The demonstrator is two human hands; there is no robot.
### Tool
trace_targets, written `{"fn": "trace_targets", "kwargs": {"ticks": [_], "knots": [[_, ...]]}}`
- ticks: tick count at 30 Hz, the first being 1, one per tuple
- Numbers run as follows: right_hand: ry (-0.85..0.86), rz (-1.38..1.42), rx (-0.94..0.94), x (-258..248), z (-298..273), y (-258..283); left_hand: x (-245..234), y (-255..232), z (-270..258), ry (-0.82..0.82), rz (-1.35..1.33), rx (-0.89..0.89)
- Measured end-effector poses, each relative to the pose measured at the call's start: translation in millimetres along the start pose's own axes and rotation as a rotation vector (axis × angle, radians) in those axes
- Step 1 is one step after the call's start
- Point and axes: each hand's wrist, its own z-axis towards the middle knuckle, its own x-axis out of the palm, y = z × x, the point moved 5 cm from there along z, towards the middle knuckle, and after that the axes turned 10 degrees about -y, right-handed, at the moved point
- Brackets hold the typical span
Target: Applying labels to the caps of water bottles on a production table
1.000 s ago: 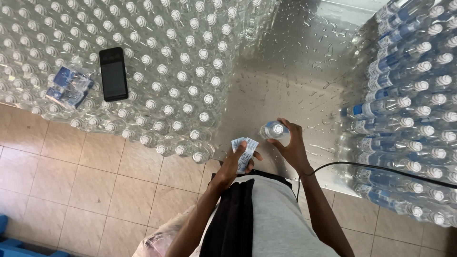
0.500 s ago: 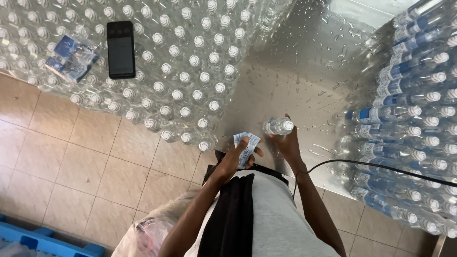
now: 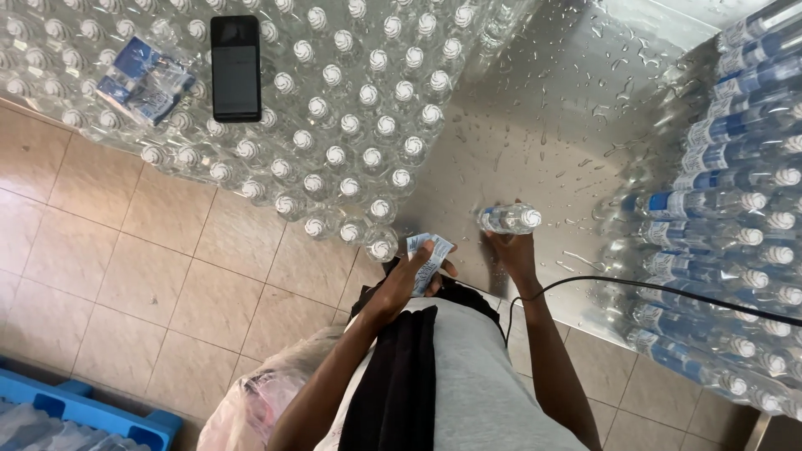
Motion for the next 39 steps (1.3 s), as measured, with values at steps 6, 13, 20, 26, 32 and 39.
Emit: {"fn": "trace_targets", "kwargs": {"ticks": [6, 13, 20, 26, 32, 39], "knots": [[-0.064, -0.025, -0.001, 12, 3, -13, -16, -5, -12, -0.011, 0.013, -0.04], [-0.345, 0.083, -0.372, 29, 11, -52, -20, 15, -8, 0.063, 0.041, -0.069], [-0.545, 0.196, -0.513, 3, -2, -43, 4, 27, 8, 0.105, 0.097, -0.085], [-0.584, 0.017, -0.221, -82, 9, -52, 37, 12, 10, -0.016, 0.119, -0.066], [-0.811, -0.298, -0.113, -172, 25, -137, 54, 32, 12, -0.044, 0.156, -0.117], [-1.007, -0.363, -0.515, -158, 24, -66, 70, 26, -15, -0.141, 0.141, -0.105]]}}
